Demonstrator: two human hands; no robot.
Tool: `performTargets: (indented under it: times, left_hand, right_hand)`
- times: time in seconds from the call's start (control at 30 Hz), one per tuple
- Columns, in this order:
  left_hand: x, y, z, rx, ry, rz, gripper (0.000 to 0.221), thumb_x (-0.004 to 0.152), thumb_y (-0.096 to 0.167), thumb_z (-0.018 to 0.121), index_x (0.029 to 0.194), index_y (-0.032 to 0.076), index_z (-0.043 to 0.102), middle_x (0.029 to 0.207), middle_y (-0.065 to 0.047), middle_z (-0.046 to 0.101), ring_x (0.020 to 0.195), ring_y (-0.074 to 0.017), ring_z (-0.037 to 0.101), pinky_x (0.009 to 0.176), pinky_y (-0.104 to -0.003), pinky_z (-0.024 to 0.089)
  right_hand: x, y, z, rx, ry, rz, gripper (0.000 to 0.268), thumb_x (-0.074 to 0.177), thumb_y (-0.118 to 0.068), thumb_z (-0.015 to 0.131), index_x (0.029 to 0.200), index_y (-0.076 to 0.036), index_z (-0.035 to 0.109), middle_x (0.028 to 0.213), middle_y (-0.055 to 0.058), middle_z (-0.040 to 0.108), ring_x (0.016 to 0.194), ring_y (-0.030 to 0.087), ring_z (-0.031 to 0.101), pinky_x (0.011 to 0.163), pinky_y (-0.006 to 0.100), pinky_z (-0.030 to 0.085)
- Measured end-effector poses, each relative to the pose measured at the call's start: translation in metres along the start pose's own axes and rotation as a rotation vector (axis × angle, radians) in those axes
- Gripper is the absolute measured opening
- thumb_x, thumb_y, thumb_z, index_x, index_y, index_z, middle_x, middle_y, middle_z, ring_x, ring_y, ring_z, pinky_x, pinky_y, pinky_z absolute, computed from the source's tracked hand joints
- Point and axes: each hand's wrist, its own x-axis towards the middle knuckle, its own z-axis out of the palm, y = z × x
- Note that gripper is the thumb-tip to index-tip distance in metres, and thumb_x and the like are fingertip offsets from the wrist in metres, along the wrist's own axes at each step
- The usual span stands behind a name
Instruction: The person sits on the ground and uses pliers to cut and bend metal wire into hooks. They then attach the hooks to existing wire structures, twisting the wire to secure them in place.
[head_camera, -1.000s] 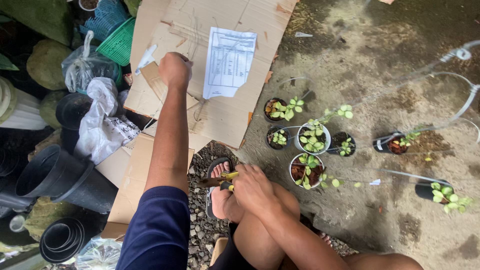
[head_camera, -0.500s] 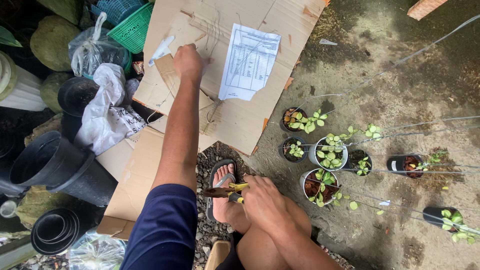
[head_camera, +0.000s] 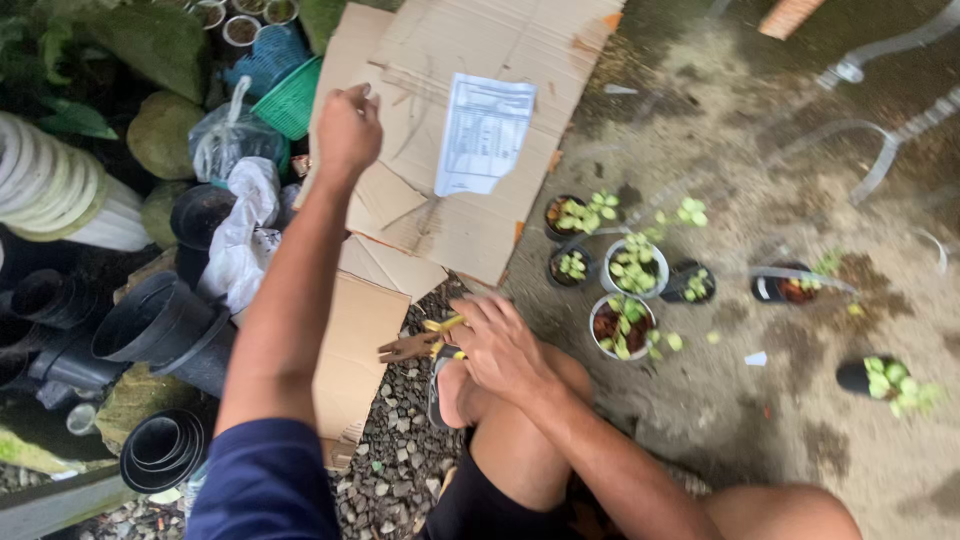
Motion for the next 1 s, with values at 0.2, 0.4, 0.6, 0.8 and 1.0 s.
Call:
performTargets:
  times: [0.2, 0.4, 0.6, 0.8, 1.0]
  left_hand:
    - [-0.068, 0.123, -0.104, -0.518, -0.180, 0.437, 0.035, 0.124, 0.019, 0.045, 0.135, -0.008, 0.064, 0.115, -0.016, 0.073, 0.110, -0.0240, 0.065, 0.099, -0.038, 0.050]
    - [-0.175, 0.249, -0.173, -1.119, -0.615, 0.088, 0.044, 0.123, 0.032, 0.042, 0.143, -0.004, 0.057, 0.083, -0.009, 0.068, 0.062, -0.0050, 0.040, 0.062, -0.021, 0.034]
    - [-0.249, 0.317, -0.142, -1.282, -1.107, 0.108, 0.047, 0.120, 0.032, 0.036, 0.140, -0.002, 0.060, 0.075, -0.002, 0.058, 0.063, -0.0085, 0.051, 0.062, -0.024, 0.041]
    - [-0.260, 0.347, -0.092, -1.479, -1.079, 0.142, 0.046, 0.123, 0.032, 0.031, 0.137, -0.001, 0.061, 0.066, 0.002, 0.045, 0.055, -0.0051, 0.036, 0.054, -0.022, 0.032]
    - [-0.268, 0.355, -0.087, -1.891, -1.084, -0.158, 0.044, 0.124, 0.028, 0.031, 0.143, -0.004, 0.055, 0.067, 0.002, 0.037, 0.058, -0.0069, 0.029, 0.054, -0.022, 0.027]
  right_hand:
    - [-0.078, -0.040, -0.087, 0.185, 0.175, 0.000, 0.009, 0.077, -0.004, 0.071, 0.082, 0.000, 0.064, 0.126, 0.016, 0.066, 0.123, 0.035, 0.065, 0.109, 0.050, 0.051]
    - [-0.196, -0.028, -0.141, 0.188, -0.097, 0.373, 0.029, 0.074, -0.027, 0.084, 0.072, -0.004, 0.066, 0.098, 0.006, 0.069, 0.086, 0.027, 0.070, 0.073, 0.041, 0.057]
    - [-0.304, 0.041, -0.144, -0.092, -0.586, 0.988, 0.051, 0.086, -0.059, 0.072, 0.102, -0.012, 0.080, 0.099, 0.006, 0.068, 0.089, 0.027, 0.070, 0.081, 0.043, 0.056]
    - [-0.369, 0.141, -0.129, -0.328, -0.393, 1.161, 0.062, 0.085, -0.059, 0.074, 0.118, -0.008, 0.076, 0.126, 0.022, 0.061, 0.115, 0.039, 0.061, 0.094, 0.049, 0.052]
    - [-0.392, 0.182, -0.106, -0.450, -0.356, 1.259, 0.067, 0.082, -0.056, 0.079, 0.125, -0.004, 0.073, 0.141, 0.024, 0.056, 0.134, 0.039, 0.050, 0.114, 0.046, 0.042]
